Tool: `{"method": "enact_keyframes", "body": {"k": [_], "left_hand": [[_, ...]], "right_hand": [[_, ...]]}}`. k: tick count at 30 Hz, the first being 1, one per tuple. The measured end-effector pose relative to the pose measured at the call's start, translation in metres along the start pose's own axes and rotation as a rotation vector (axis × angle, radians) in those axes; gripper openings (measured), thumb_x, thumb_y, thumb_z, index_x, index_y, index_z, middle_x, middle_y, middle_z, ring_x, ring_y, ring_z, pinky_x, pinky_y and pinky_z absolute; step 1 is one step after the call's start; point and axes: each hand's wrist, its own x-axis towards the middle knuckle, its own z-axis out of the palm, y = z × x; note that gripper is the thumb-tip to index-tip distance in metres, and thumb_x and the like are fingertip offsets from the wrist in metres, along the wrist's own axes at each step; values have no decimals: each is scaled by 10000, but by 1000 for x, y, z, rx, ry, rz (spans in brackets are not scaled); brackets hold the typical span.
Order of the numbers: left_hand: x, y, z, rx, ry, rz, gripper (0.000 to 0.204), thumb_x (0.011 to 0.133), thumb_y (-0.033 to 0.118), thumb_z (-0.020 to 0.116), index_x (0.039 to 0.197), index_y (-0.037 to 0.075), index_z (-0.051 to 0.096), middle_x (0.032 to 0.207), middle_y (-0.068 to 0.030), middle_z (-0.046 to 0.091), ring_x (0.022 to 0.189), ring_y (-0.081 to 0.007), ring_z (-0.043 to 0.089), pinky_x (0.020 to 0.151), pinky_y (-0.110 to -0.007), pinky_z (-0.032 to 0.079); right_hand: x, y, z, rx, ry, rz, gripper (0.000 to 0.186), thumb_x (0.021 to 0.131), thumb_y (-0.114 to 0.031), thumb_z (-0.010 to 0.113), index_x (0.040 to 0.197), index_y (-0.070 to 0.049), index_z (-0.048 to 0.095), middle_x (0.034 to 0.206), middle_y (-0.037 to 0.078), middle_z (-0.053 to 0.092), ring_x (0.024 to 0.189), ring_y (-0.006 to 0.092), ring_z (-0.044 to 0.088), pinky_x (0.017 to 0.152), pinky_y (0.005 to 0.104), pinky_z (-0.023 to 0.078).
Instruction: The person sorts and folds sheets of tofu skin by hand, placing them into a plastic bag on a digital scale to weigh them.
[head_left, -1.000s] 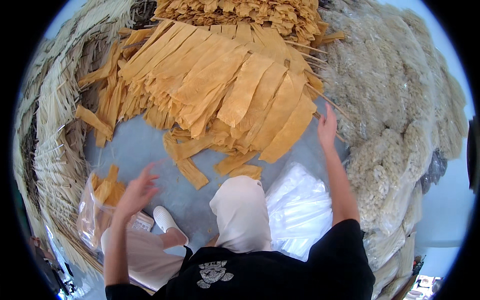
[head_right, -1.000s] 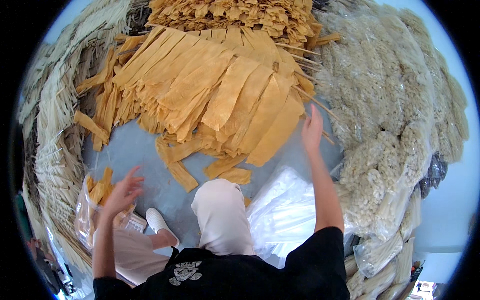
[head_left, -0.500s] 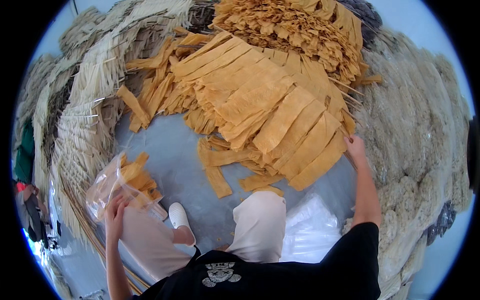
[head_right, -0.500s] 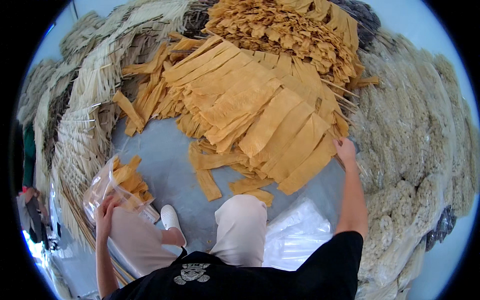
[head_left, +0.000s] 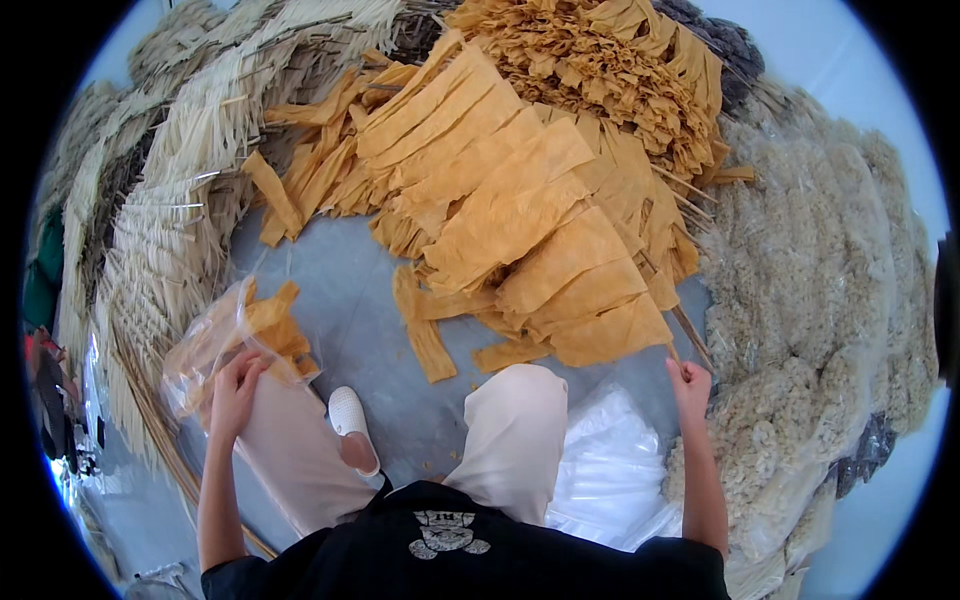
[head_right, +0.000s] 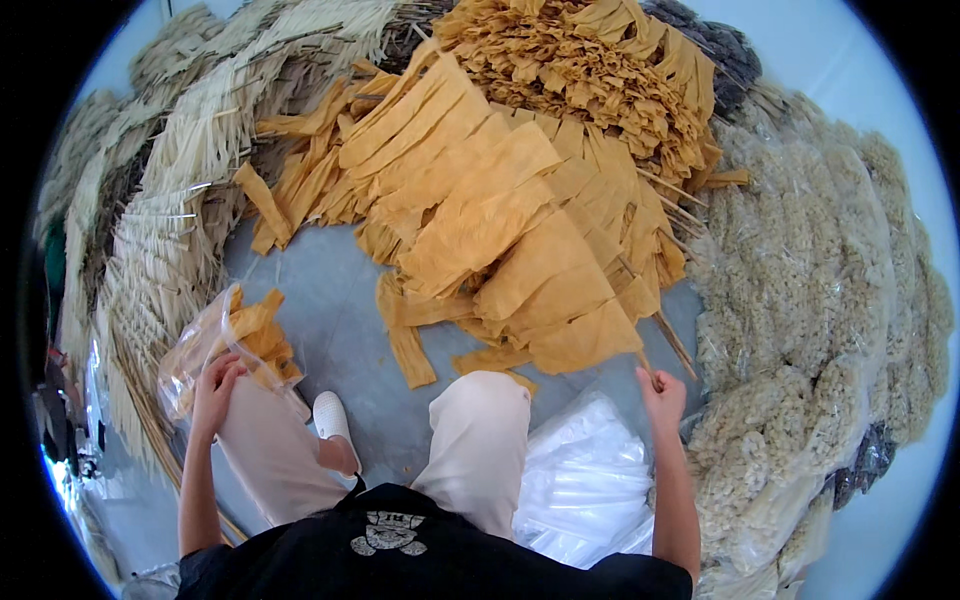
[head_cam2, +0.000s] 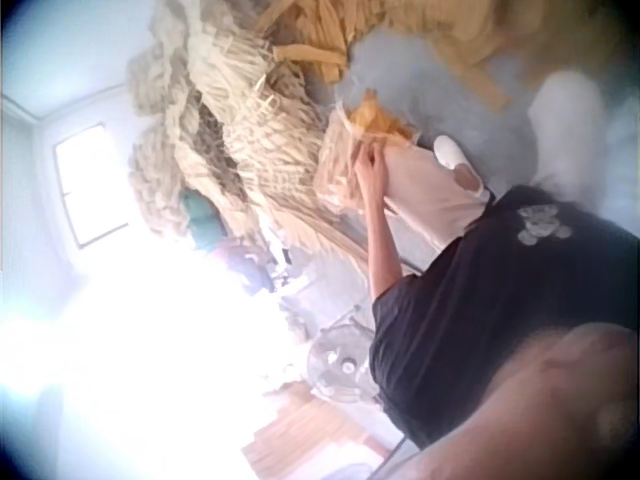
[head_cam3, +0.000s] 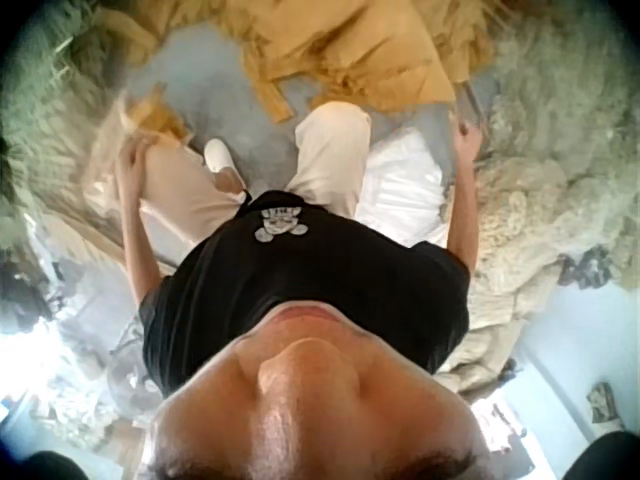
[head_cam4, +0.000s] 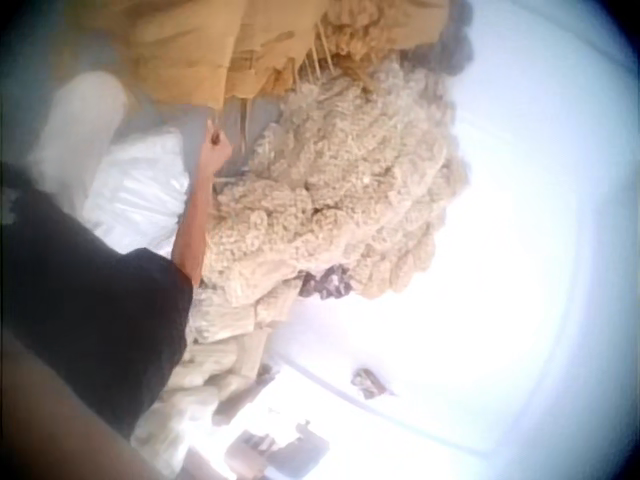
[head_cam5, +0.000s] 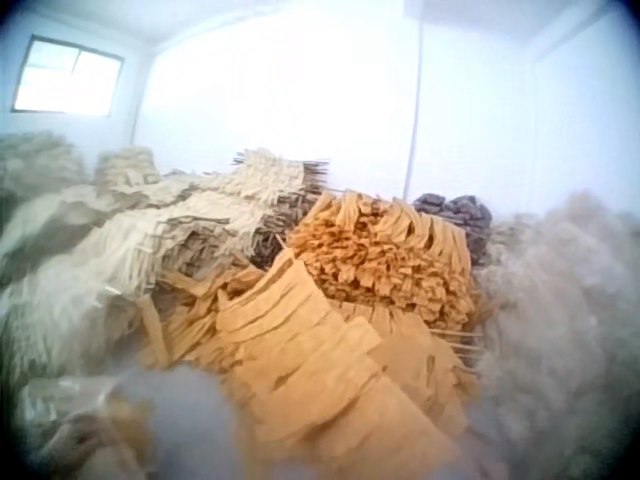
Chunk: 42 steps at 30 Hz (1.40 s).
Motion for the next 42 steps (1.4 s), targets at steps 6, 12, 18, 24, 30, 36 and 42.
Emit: {"method": "enact_keyframes", "body": {"k": [6,12,18,24,30,36,42], "left_hand": [[1,-1,3,62,4,45,282,855,89,473,1119,9,527,848,-115,643,801,-176,591,762,-275,438],[-5,0,0,97,18,74,321,854,71,461,1169,18,497,861,-123,639,817,-187,594,777,-288,435],[-2,2,1,82,15,83,302,848,78,463,1135,6,520,858,-121,644,823,-188,603,782,-285,439],[-6,11,4,88,31,93,282,850,102,469,1103,-6,532,848,-140,653,803,-199,615,776,-293,445],[-8,8,-2,91,34,78,260,853,109,474,1073,-3,554,848,-142,653,806,-213,620,755,-297,448],[-7,-1,-5,100,20,42,274,840,115,497,1091,19,553,877,-157,646,852,-263,615,779,-325,443],[4,44,6,352,85,388,474,787,64,553,1242,71,418,1120,-158,560,1034,-322,528,867,-378,412]], "right_hand": [[-2,-20,-82,-33,55,-135,273,757,-161,671,608,-26,486,512,-63,344,495,32,284,433,234,202],[23,-59,-161,-208,62,-244,263,734,-141,670,596,-25,479,514,-65,353,489,50,289,442,239,218],[49,-110,-181,-492,38,-364,283,712,-220,673,607,-15,509,482,2,355,454,84,317,435,271,250],[68,-156,-163,-719,-37,-473,304,687,-277,682,652,-6,548,523,98,468,482,234,436,483,332,327],[83,-183,-143,-795,-66,-500,253,720,-256,651,721,-10,590,590,143,526,555,298,519,529,370,382],[116,-191,-162,-983,123,-773,152,777,-186,596,836,-46,600,726,127,573,719,306,528,640,384,400],[168,-267,-237,-1113,353,-1173,190,837,-129,532,984,-11,555,948,109,576,876,292,530,769,348,410]]}}
